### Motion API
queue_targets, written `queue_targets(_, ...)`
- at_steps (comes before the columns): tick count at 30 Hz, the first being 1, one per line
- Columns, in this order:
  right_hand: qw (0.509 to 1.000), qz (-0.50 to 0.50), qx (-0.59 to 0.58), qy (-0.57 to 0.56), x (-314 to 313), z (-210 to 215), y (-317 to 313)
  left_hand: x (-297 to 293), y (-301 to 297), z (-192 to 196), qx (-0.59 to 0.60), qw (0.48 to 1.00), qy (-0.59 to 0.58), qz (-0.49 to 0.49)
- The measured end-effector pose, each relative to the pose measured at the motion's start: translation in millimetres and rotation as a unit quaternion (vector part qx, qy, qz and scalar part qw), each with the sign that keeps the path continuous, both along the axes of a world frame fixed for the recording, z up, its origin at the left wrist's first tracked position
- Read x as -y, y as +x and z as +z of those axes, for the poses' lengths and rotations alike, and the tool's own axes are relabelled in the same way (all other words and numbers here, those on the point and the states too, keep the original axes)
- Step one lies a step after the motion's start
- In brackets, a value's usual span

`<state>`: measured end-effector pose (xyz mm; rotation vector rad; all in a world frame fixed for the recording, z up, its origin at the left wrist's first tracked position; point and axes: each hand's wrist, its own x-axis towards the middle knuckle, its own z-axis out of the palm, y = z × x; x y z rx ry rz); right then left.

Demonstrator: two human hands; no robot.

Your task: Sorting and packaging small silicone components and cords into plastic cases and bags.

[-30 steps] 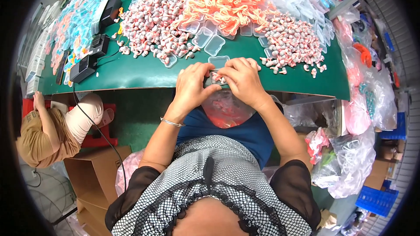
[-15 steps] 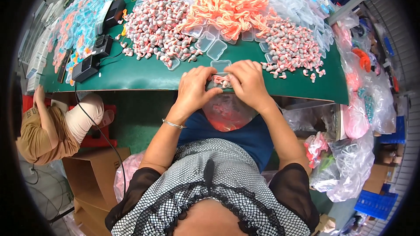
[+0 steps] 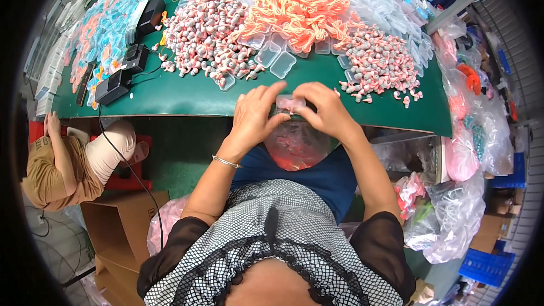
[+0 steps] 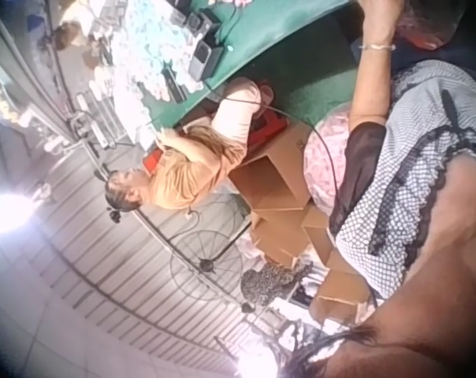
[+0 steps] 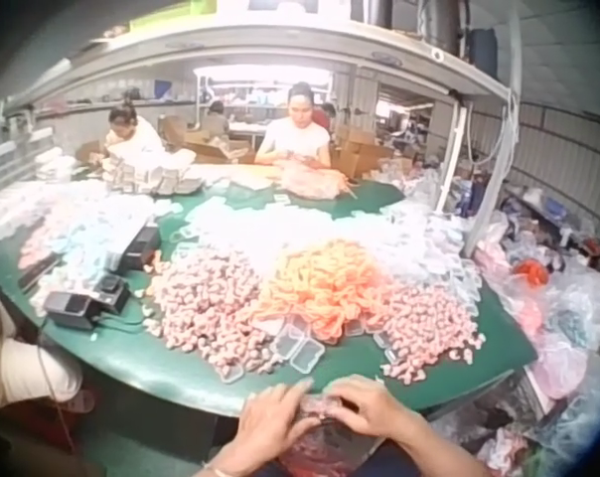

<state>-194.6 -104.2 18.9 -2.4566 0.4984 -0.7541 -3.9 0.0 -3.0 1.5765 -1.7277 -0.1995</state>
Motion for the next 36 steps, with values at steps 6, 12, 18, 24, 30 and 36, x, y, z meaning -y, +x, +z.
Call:
queue_targets(6, 0.998, -0.027, 0.014, -0.050, -7, -15, -1, 2, -4, -3, 0.050, 0.998, -0.031, -0.014)
queue_targets(12, 0.996, -0.003, 0.062, 0.056, -24, -15, 12, -1, 9, -12, -0.031, 0.994, -0.082, -0.071)
queue_targets(18, 0.975, 0.109, 0.039, 0.190, 12, -2, 19, -17, 2, -11, -0.135, 0.985, -0.084, -0.061)
queue_targets(24, 0.961, -0.103, -0.052, -0.251, 25, 4, 59, -40, -21, -33, -0.086, 0.989, -0.108, -0.055)
queue_targets(30, 0.980, 0.083, -0.026, 0.181, -12, 37, 13, -41, 3, 6, -0.070, 0.989, -0.129, -0.025)
queue_targets(36, 0.992, 0.060, 0.025, 0.105, -34, 31, 2, -36, 4, 18, -0.098, 0.987, -0.111, -0.064)
